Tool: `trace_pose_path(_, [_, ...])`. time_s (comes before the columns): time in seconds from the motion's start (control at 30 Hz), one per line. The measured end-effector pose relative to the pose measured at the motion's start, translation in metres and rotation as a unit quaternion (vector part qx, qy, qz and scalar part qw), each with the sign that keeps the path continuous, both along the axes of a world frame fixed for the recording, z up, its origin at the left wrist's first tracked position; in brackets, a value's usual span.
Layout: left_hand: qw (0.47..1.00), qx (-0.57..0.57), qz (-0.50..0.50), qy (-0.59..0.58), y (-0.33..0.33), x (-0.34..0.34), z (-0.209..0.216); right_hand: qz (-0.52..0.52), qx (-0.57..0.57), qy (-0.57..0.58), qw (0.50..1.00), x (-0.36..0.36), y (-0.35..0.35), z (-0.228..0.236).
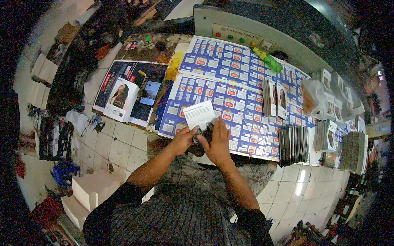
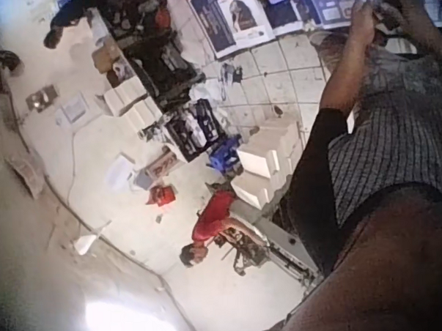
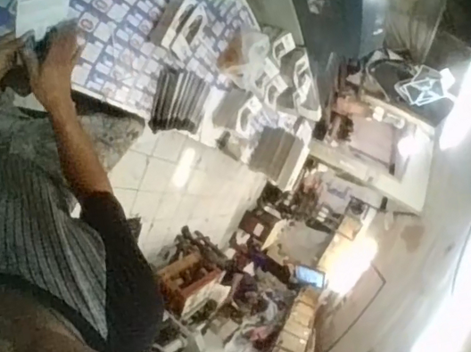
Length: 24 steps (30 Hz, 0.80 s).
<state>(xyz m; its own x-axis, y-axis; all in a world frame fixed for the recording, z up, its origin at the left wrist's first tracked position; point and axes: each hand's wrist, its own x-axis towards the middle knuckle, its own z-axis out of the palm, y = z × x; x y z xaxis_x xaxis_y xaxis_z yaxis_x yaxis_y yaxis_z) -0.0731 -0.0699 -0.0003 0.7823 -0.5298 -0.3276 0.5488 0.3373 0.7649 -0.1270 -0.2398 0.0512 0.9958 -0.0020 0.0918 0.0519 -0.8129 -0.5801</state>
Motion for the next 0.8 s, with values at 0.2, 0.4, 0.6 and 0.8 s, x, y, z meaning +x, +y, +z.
trace_pose_path(0.2, [0.999,0.007,-0.04,0.019,0.006,-0.002,0.021,-0.02,0.023,0.016,0.999,0.003,-0.002,0.004])
trace_pose_path(0.4, [0.999,-0.037,-0.017,-0.018,0.004,-0.007,-0.001,0.034,-0.042,-0.069,0.996,-0.006,0.009,0.004])
trace_pose_path(0.6, [0.995,-0.058,0.003,0.078,0.007,-0.011,0.005,-0.055,-0.01,-0.036,0.998,0.006,0.0,0.008])
trace_pose_path(0.8, [0.993,-0.092,-0.003,0.068,0.007,-0.011,-0.002,-0.031,-0.036,-0.087,0.995,-0.004,0.013,0.017])
